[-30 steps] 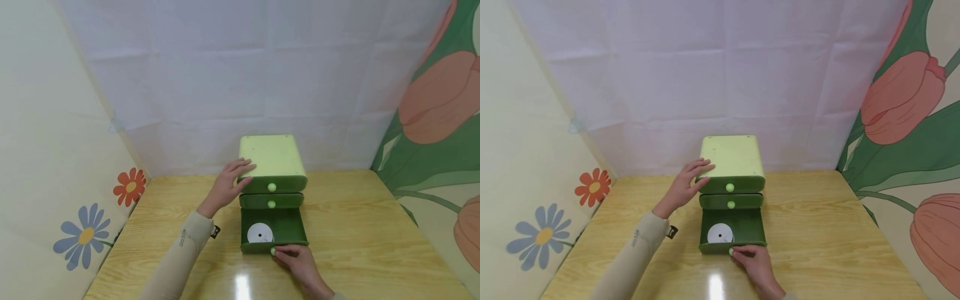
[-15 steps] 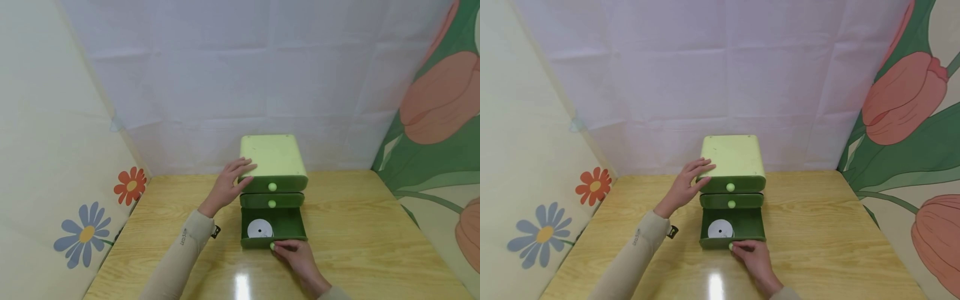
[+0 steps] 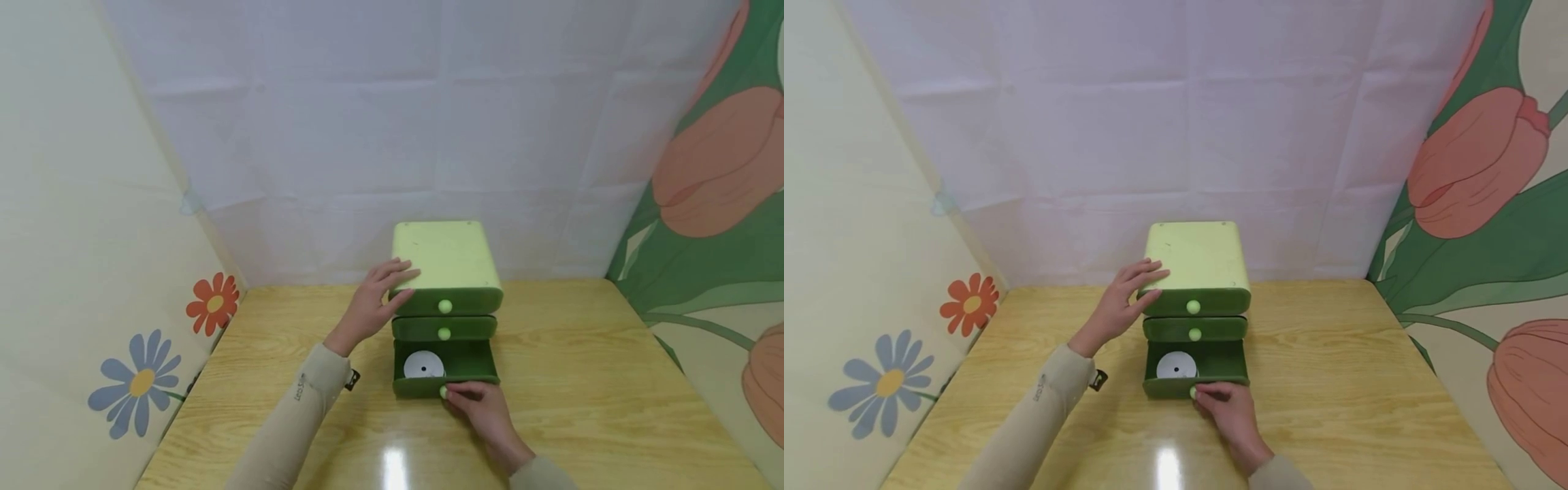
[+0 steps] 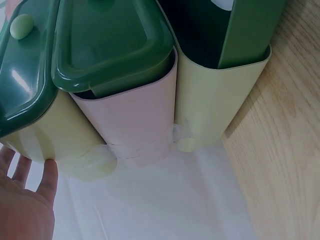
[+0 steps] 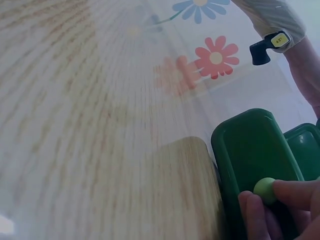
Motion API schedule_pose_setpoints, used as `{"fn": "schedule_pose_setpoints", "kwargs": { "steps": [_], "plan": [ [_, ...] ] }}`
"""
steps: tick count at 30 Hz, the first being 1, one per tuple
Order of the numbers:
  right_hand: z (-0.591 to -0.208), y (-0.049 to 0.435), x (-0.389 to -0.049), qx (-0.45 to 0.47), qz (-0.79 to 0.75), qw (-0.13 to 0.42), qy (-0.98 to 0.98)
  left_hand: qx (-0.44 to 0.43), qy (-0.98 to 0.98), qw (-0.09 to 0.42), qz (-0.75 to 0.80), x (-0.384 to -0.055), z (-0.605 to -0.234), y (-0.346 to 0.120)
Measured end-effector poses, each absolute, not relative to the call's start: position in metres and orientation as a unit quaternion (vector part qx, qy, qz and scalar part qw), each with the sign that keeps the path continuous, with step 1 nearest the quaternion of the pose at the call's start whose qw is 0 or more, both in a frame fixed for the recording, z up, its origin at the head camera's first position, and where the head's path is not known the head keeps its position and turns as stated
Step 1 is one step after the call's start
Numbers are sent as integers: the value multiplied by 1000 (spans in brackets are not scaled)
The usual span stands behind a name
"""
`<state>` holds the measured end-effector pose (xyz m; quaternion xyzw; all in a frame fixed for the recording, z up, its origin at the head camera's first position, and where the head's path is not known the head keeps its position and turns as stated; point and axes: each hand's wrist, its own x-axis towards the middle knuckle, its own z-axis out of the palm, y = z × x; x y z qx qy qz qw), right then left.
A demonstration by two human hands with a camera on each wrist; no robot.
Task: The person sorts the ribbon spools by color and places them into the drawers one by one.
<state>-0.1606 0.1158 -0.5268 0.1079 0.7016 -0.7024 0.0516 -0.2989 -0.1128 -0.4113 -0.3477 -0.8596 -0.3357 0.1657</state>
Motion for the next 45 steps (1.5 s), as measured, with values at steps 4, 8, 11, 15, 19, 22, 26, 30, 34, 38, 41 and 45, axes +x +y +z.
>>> {"fn": "schedule_pose_setpoints", "kwargs": {
  "steps": [4, 8, 11, 15, 19, 22, 26, 30, 34, 38, 41, 45],
  "plan": [
    [-525, 114, -166, 111, -706, 52, 697, -347, -859, 168, -336, -299, -411, -113],
    [-524, 113, -170, 113, -709, 47, 694, -343, -863, 159, -335, -300, -411, -113],
    [-523, 111, -173, 113, -714, 43, 689, -340, -865, 155, -334, -300, -411, -113],
    [-524, 111, -178, 113, -719, 41, 684, -339, -867, 153, -333, -300, -413, -112],
    [-524, 112, -181, 109, -721, 39, 683, -339, -866, 152, -334, -300, -413, -112],
    [-524, 111, -184, 107, -720, 38, 684, -339, -864, 156, -339, -300, -413, -112],
    [-525, 111, -188, 105, -725, 36, 680, -337, -863, 156, -342, -300, -414, -112],
    [-525, 110, -192, 101, -726, 35, 679, -334, -865, 155, -340, -301, -415, -113],
    [-524, 110, -195, 98, -726, 33, 680, -333, -865, 155, -341, -300, -415, -113],
    [-523, 110, -197, 95, -723, 33, 684, -333, -865, 154, -341, -299, -414, -113],
    [-522, 109, -200, 90, -720, 30, 687, -332, -866, 153, -342, -299, -413, -112],
    [-523, 110, -204, 90, -722, 26, 686, -331, -865, 151, -346, -298, -413, -112]
  ]
}}
